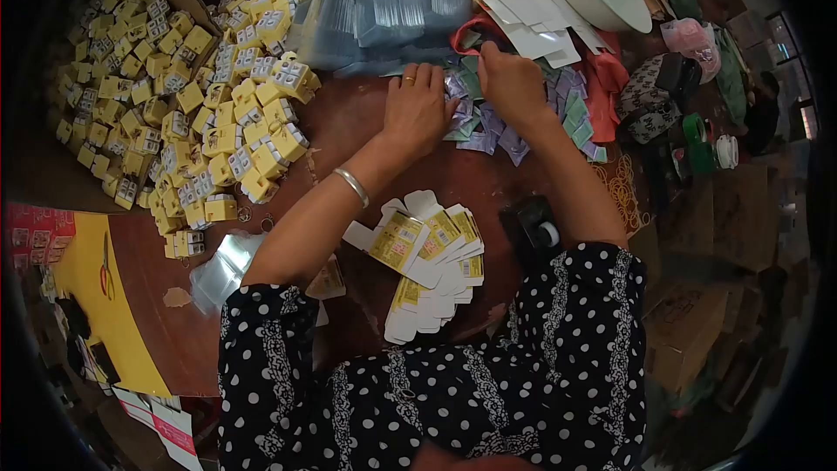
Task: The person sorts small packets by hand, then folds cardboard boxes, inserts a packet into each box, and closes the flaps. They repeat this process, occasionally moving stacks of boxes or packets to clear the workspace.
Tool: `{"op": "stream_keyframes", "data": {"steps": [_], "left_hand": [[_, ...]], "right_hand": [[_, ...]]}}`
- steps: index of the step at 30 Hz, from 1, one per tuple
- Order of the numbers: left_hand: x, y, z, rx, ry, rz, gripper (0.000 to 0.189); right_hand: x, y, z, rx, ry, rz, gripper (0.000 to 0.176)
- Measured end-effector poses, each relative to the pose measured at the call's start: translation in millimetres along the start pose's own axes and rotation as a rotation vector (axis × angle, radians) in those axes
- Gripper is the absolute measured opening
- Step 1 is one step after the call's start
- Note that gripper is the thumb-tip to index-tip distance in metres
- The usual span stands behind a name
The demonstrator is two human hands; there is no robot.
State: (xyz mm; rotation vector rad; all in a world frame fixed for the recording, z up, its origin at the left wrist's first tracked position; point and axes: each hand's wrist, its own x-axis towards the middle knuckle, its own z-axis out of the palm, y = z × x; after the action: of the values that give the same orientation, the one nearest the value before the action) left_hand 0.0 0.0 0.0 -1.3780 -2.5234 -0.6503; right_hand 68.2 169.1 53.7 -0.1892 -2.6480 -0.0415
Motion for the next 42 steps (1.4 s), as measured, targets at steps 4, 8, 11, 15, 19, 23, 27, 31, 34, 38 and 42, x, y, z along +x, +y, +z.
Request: {"op": "stream_keyframes", "data": {"steps": [4,8,11,15,19,23,27,31,34,38,42], "left_hand": [[2.1,8.8,9.0,0.063,-0.02,-0.057,0.058],[-19.3,15.9,4.6,-0.003,-0.009,0.014,0.059],[-36.3,26.9,-9.2,-0.102,-0.09,0.063,0.059],[-18.2,12.4,-13.7,-0.015,-0.015,-0.022,0.055],[-19.1,22.2,-11.1,0.045,-0.193,-0.069,0.054],[-42.2,33.1,-8.9,-0.122,-0.154,0.082,0.054],[-58.6,29.9,-33.2,-0.465,-0.165,0.051,0.052],[-84.7,-2.0,-112.0,-0.465,0.009,-0.082,0.045],[-132.9,-9.3,-158.7,-0.381,-0.151,-0.256,0.038],[-209.1,6.5,-164.4,-0.664,-0.28,-0.444,0.031],[-238.0,24.8,-130.1,-0.975,-0.225,-0.717,0.031]], "right_hand": [[-0.7,6.4,-9.3,0.01,-0.047,-0.005,0.017],[2.6,3.9,-4.8,0.014,-0.025,-0.001,0.017],[3.0,0.8,-6.3,0.013,-0.034,0.01,0.017],[0.0,0.5,-4.8,0.003,-0.032,0.002,0.017],[-1.2,2.7,-3.4,0.012,-0.071,0.001,0.017],[-8.5,6.4,-0.3,0.038,-0.17,-0.021,0.015],[-24.7,5.2,-0.3,0.079,-0.274,-0.017,0.014],[-45.9,-11.3,-54.9,0.289,-0.055,-0.024,0.018],[-72.5,-43.6,-97.8,0.588,-0.263,0.01,0.017],[-100.3,-95.4,-122.0,0.697,-0.629,-0.113,0.015],[-107.3,-121.5,-110.1,0.504,-0.692,-0.06,0.019]]}}
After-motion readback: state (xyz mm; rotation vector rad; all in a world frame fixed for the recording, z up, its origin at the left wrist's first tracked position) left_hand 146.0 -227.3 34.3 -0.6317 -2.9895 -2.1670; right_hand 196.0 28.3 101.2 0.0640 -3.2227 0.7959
